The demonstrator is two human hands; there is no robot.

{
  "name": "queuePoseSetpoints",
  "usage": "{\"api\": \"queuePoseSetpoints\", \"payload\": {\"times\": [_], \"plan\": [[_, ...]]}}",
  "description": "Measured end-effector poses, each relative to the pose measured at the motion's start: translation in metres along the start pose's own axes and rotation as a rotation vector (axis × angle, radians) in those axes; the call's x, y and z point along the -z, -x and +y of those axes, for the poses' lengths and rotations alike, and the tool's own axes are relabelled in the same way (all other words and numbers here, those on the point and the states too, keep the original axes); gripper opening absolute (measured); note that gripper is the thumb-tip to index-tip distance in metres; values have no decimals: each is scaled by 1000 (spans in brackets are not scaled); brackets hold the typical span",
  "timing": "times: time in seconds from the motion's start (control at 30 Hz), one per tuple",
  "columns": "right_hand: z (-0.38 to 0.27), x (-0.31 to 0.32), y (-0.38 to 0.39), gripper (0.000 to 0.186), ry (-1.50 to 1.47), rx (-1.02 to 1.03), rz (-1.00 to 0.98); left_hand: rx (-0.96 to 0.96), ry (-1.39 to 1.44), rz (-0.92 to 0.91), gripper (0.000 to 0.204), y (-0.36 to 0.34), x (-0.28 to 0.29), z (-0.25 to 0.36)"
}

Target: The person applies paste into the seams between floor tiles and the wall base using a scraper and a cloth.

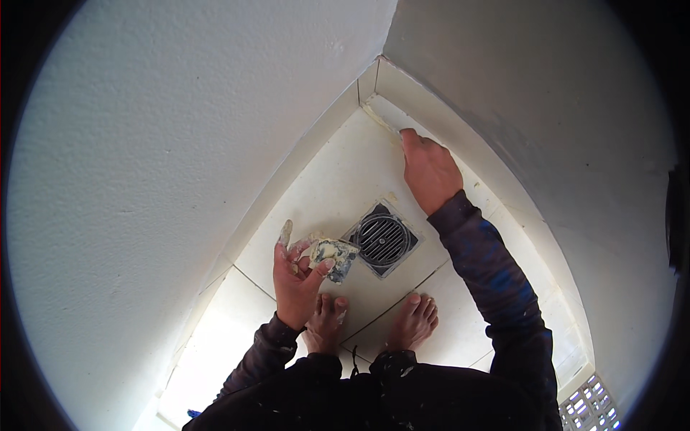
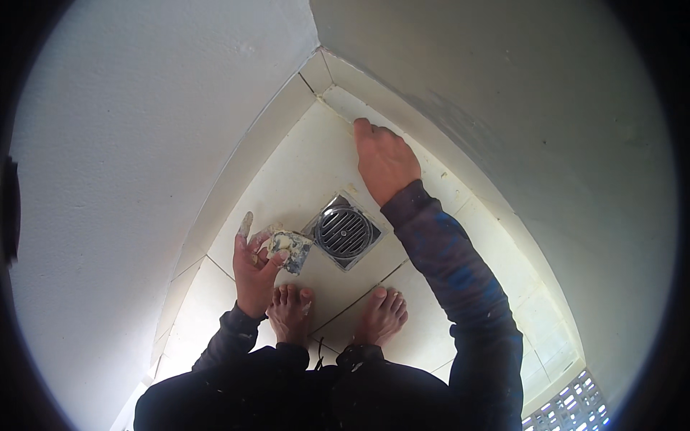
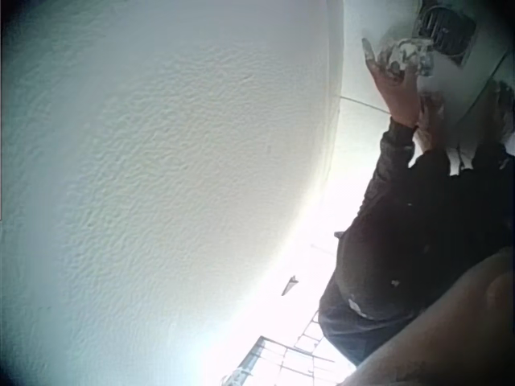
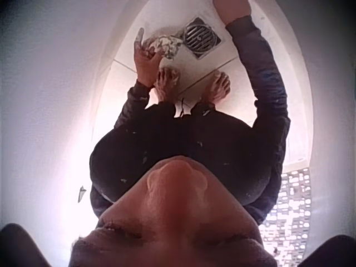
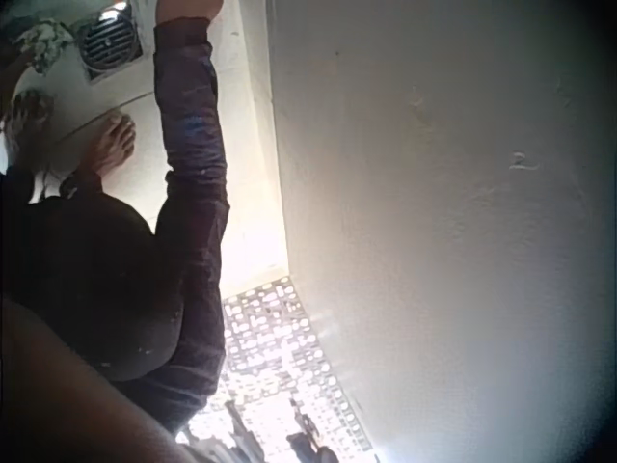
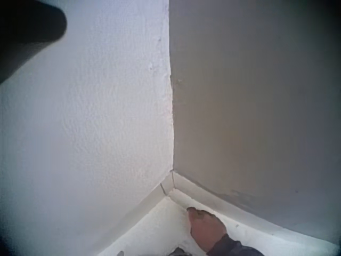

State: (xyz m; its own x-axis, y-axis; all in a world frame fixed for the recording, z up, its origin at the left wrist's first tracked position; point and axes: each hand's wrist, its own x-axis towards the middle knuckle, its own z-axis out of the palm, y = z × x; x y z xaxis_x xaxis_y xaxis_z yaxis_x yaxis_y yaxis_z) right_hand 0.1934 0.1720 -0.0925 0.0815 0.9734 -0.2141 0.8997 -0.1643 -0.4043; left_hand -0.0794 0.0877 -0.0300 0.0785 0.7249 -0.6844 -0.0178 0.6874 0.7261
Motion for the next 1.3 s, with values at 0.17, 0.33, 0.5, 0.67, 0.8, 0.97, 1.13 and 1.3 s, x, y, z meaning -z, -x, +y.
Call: {"api": "queuePoseSetpoints", "payload": {"times": [0.17, 0.33, 0.5, 0.67, 0.8, 0.97, 1.13, 1.3], "plan": [[-2, 28, 35, 20, -84, 89, 189, -8, 19, -21, 82, 5, 1, 5], [38, 21, 121, 40, -18, 78, 26, -44, 3, 0, 86, 5, 2, 0], [34, 33, 130, 55, -193, 23, -103, -81, -102, 38, 87, 8, 3, 7], [1, 0, 39, 65, -214, 205, 133, -113, -71, 9, 87, 7, -1, 4], [-25, -33, -1, 59, -167, 264, 222, -99, -60, -9, 87, 9, -11, 11], [-28, -5, 55, 30, -619, 377, 49, -110, -74, 12, 89, 13, -5, 10], [-17, 19, 110, 26, -940, -17, -219, -152, -63, -15, 90, 13, -7, 18], [-51, 27, 142, 35, -1481, -430, -483, -133, -17, -147, 95, 6, -6, 21]]}}
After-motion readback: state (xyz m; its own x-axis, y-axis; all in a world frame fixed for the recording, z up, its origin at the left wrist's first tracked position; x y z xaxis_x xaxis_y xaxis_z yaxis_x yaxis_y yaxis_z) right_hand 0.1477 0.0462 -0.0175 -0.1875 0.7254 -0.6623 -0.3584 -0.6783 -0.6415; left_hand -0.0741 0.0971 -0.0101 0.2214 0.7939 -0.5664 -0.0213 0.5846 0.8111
